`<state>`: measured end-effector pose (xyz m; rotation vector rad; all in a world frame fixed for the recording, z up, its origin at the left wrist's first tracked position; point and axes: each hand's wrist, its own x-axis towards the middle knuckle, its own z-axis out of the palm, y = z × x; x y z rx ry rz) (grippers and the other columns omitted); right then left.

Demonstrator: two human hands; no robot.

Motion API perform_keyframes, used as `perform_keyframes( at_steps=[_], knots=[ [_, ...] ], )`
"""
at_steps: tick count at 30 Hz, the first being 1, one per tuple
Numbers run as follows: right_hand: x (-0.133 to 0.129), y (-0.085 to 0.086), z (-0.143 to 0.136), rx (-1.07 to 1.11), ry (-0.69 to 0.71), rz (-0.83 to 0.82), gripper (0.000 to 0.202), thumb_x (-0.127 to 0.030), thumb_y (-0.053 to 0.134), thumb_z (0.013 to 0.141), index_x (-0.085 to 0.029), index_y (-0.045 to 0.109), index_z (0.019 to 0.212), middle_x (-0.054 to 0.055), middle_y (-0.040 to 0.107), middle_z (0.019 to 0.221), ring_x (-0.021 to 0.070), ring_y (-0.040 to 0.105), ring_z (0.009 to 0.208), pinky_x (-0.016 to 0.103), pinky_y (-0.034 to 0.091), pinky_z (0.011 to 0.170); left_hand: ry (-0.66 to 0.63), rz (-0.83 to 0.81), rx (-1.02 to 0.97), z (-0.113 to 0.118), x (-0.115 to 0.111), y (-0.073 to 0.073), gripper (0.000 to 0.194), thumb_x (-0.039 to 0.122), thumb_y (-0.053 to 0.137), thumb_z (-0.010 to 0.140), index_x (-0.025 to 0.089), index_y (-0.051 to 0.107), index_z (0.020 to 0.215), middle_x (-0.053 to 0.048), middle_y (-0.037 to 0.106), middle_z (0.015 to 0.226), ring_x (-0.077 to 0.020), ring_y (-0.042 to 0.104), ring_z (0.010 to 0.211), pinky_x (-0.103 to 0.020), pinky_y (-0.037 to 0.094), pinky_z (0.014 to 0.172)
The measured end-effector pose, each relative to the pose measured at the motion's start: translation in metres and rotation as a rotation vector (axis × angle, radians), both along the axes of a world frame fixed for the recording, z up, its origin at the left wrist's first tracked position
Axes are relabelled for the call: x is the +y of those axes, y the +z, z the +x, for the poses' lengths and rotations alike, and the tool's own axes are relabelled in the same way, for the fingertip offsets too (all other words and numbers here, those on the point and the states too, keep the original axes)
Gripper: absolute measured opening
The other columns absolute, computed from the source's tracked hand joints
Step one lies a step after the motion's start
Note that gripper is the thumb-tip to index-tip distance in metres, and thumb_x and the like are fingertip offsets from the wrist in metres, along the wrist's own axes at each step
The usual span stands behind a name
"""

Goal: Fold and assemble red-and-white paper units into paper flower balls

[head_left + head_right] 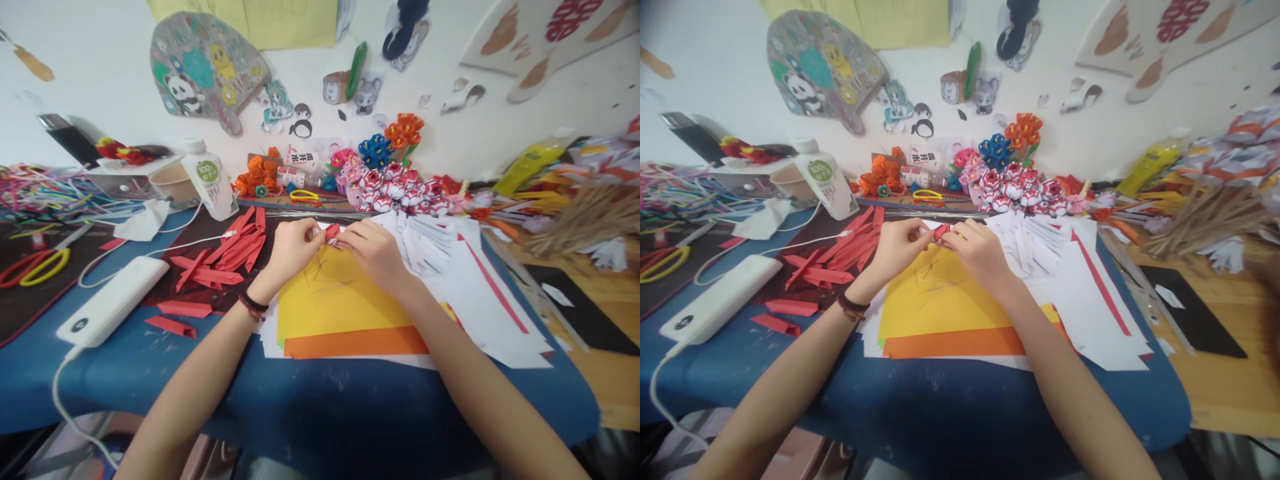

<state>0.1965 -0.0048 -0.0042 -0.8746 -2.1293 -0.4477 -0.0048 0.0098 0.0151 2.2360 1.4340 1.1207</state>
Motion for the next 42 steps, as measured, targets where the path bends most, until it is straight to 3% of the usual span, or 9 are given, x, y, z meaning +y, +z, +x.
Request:
perform_keyframes(
  at_steps=[8,20,27,30,33,37,42],
  knots=[
    [-0.002,0.004,0.002,0.014,0.056,-0.044,0.021,-0.034,0.063,0.1,-0.017,0.075,0.098,0.007,0.075,0.09,0.0216,0.06,0.082,0.035,0.047,0.074,-0.002,0.006,-0.006,0.001,-0.002,0.002,0.02,0.024,0.062,0.087,0.018,0.07,0.07,0.002,0.063,0.058,-0.0108,0.051,0.055,-0.025,0.033,0.059],
    [-0.002,0.004,0.003,-0.021,0.095,-0.093,0.021,-0.02,0.053,0.103,-0.017,0.074,0.1,0.008,0.076,0.094,0.0215,0.061,0.084,0.036,0.045,0.073,0.0,-0.016,-0.004,-0.001,0.001,-0.001,0.019,0.025,0.062,0.088,0.017,0.071,0.073,0.001,0.065,0.059,-0.0114,0.052,0.056,-0.024,0.033,0.06],
    [-0.001,-0.001,-0.001,0.046,-0.071,-0.077,0.011,-0.014,0.06,0.089,-0.02,0.069,0.086,0.007,0.074,0.086,0.0249,0.059,0.084,0.038,0.043,0.073,-0.015,-0.004,0.071,0.004,-0.004,-0.005,0.022,0.03,0.064,0.095,0.017,0.07,0.077,0.001,0.065,0.062,-0.0125,0.056,0.059,-0.025,0.035,0.061],
    [0.0,-0.002,0.0,0.128,-0.071,-0.089,0.011,-0.013,0.062,0.088,-0.021,0.067,0.082,0.005,0.073,0.081,0.0236,0.059,0.08,0.037,0.044,0.072,-0.01,0.201,0.175,0.004,-0.006,-0.002,0.022,0.036,0.062,0.1,0.016,0.072,0.1,-0.005,0.074,0.087,-0.0184,0.064,0.081,-0.029,0.041,0.073],
    [0.001,-0.002,0.002,0.147,-0.086,-0.082,0.013,-0.012,0.061,0.088,-0.02,0.065,0.078,0.005,0.069,0.075,0.023,0.057,0.076,0.036,0.044,0.069,-0.015,0.514,0.34,0.002,-0.008,0.002,0.025,0.039,0.062,0.1,0.02,0.07,0.116,-0.009,0.072,0.116,-0.0252,0.06,0.107,-0.037,0.04,0.087],
    [0.0,-0.003,0.001,0.123,-0.079,-0.106,0.014,-0.013,0.06,0.088,-0.021,0.063,0.076,0.004,0.066,0.073,0.0224,0.057,0.075,0.034,0.042,0.067,-0.091,0.666,0.452,0.003,-0.011,0.004,0.019,0.039,0.059,0.102,0.026,0.074,0.102,-0.004,0.075,0.109,-0.0234,0.058,0.103,-0.041,0.035,0.091],
    [0.0,-0.006,0.0,0.104,-0.07,-0.117,0.015,-0.012,0.059,0.089,-0.021,0.062,0.077,0.004,0.066,0.073,0.0216,0.057,0.075,0.034,0.041,0.065,-0.125,0.727,0.519,0.003,-0.011,0.001,0.014,0.028,0.059,0.103,0.026,0.073,0.106,-0.002,0.075,0.108,-0.0216,0.059,0.102,-0.041,0.035,0.094]
  ],
)
